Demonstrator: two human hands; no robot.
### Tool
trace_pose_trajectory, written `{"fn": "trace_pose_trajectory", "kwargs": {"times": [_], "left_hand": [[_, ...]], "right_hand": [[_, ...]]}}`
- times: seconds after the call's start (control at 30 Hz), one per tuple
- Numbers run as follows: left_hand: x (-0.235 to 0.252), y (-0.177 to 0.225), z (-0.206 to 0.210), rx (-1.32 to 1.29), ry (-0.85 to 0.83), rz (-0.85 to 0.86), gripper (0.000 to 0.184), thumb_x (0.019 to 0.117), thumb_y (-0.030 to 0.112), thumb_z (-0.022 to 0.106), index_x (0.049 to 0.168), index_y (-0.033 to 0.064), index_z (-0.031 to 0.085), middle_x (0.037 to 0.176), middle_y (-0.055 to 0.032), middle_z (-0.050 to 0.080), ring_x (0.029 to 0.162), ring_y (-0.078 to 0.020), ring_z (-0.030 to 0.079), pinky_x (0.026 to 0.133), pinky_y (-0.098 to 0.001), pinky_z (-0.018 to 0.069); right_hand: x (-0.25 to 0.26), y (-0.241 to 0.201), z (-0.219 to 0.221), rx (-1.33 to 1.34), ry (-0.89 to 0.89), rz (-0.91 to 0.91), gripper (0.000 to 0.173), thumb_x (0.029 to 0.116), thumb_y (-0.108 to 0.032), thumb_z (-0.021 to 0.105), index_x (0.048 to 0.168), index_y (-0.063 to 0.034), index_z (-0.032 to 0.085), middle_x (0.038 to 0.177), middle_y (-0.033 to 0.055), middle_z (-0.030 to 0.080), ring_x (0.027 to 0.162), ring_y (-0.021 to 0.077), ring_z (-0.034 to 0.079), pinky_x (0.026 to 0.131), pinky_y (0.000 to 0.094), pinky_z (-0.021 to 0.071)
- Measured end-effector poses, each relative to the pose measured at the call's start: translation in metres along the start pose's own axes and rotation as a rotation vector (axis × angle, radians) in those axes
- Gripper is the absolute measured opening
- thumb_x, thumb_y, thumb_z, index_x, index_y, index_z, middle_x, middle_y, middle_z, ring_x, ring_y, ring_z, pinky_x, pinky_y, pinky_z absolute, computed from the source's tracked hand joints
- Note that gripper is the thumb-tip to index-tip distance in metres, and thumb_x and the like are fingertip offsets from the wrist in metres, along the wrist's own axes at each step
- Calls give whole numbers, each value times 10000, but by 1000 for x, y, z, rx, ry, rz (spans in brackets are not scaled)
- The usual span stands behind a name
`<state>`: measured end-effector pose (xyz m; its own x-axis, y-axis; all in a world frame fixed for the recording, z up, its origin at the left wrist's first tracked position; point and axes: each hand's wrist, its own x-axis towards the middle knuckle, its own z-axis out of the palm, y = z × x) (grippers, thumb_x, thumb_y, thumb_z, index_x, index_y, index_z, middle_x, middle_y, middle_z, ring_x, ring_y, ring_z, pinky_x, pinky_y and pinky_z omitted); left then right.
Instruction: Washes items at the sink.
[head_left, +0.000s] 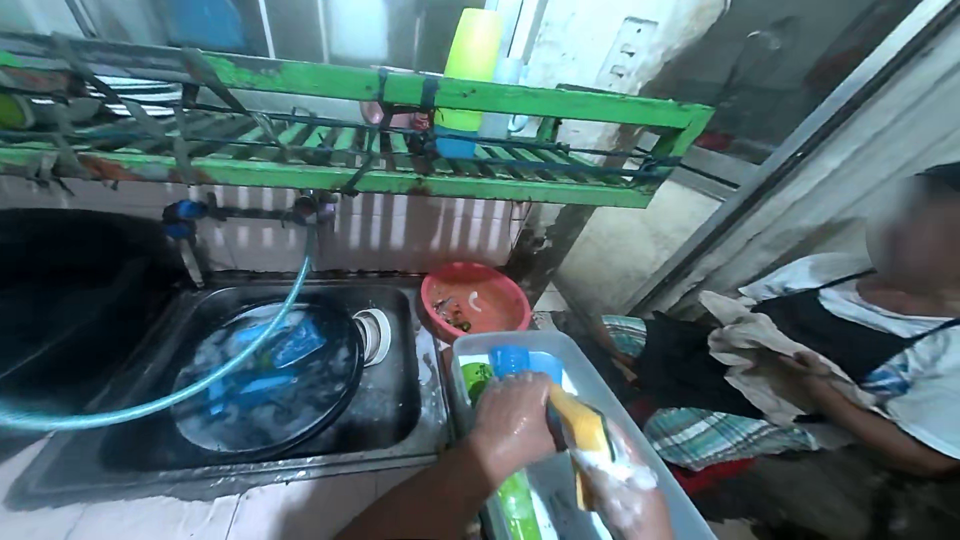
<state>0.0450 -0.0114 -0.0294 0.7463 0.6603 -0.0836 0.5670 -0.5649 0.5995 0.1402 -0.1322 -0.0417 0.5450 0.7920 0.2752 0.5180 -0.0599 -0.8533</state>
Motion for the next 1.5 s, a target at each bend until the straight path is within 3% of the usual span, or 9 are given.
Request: {"fn": "trace_pose_trajectory", "kwargs": {"times": [0.17,0.37,0.57,0.73,0.87,1.0,1.2,1.33,1.5], "left_hand": [[-9,15,11,31,-42,143,690,868,400,739,1429,50,542,1431,-155,580,1344,-309,540,1138,-514,395],[0,4,-4,45,-38,137,728,818,396,807,1406,52,550,1397,-154,591,1310,-306,559,1115,-503,422],[-8,11,1,58,-72,190,647,898,397,704,1419,48,543,1412,-155,591,1336,-299,548,1135,-497,402],[-7,-5,-20,82,-50,188,667,864,268,769,1437,34,521,1429,-188,564,1349,-344,523,1137,-534,389],[-16,-42,-50,84,191,9,526,953,383,653,1449,218,589,1423,-93,608,1304,-279,583,1087,-527,466],[-38,-132,-98,266,466,-192,309,1009,354,624,1220,160,740,1401,-135,611,1248,-356,612,1022,-575,507],[-11,-128,-90,361,268,-109,307,1053,224,517,1245,124,734,1418,-123,608,1365,-313,526,1154,-504,410],[44,-60,-30,342,-122,283,477,1007,-6,483,1461,118,562,1589,-94,454,1522,-311,324,1235,-603,214],[92,-40,22,479,-275,199,645,950,-55,572,1560,-12,370,1681,-183,245,1574,-375,152,1247,-641,100]], "right_hand": [[31,13,-13,-89,44,281,444,901,-53,714,1309,90,610,1203,263,678,1103,324,668,993,505,518],[11,23,-13,-195,74,-371,350,819,-41,638,1119,117,724,1114,235,740,1066,343,698,1021,439,514],[24,21,-22,-298,41,-256,322,837,-20,688,1128,116,717,1101,272,731,1045,413,708,980,525,538],[11,9,-7,-187,6,-480,330,827,-61,624,1093,84,752,1082,194,761,1034,318,710,1001,410,525],[15,30,-15,-223,-138,-111,401,866,-37,691,1234,120,664,1199,274,700,1151,370,675,1053,474,510],[41,44,-17,-195,-200,346,671,922,-176,705,1488,56,430,1432,308,526,1300,408,558,1104,529,444],[33,42,23,-599,-527,215,519,904,-274,700,1386,-102,613,1501,193,509,1406,431,441,1113,606,409],[23,43,29,-806,-745,158,541,998,-112,575,1531,-116,488,1626,178,379,1510,436,310,1179,615,337],[20,44,17,-696,-916,161,694,999,-160,613,1611,-44,308,1688,260,167,1569,458,121,1227,651,212]]}}
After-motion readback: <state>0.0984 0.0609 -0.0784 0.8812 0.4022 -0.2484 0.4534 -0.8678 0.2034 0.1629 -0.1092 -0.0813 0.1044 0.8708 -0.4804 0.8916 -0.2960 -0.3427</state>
